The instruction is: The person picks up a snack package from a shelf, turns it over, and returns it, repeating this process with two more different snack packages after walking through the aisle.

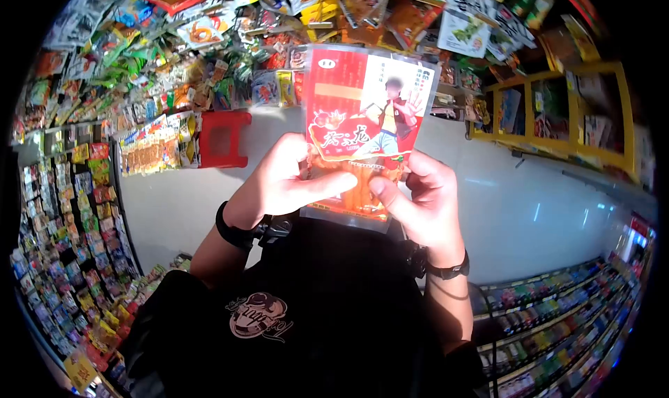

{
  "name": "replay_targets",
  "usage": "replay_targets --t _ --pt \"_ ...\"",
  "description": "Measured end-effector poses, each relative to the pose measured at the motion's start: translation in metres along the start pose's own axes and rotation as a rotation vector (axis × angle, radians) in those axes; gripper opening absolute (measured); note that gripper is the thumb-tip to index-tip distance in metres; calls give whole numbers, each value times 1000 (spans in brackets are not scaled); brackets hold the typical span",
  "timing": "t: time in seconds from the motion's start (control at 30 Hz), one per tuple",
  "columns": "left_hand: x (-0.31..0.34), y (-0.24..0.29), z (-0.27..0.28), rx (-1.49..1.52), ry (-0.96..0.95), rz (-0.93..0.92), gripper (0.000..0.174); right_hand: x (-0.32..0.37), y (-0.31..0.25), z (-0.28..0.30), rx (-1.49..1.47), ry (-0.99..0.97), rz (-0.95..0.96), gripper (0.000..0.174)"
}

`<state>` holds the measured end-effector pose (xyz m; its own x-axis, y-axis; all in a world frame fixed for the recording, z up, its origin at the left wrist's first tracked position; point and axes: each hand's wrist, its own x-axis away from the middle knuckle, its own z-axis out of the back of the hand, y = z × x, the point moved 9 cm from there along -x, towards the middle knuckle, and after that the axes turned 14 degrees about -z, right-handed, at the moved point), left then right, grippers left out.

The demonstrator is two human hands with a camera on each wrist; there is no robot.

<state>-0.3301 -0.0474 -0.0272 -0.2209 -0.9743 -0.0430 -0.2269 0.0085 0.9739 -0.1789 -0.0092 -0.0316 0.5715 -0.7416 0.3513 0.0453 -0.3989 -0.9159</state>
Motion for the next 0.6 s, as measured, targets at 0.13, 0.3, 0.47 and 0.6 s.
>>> replay_targets --t 0.13,0.3,0.47,0.6 --pt "9 19 -57 -89 -16 -63 30 71 0 36 -70 100 55 28" --pt "18 16 -127 -73 -125 -42 21 151 7 58 -87 199 187 32" --pt "39 13 -182 -98 -192 -82 27 207 17 72 -79 226 210 30" --pt "56 10 -203 -111 -256 -26 32 229 22 74 -105 230 195 30"
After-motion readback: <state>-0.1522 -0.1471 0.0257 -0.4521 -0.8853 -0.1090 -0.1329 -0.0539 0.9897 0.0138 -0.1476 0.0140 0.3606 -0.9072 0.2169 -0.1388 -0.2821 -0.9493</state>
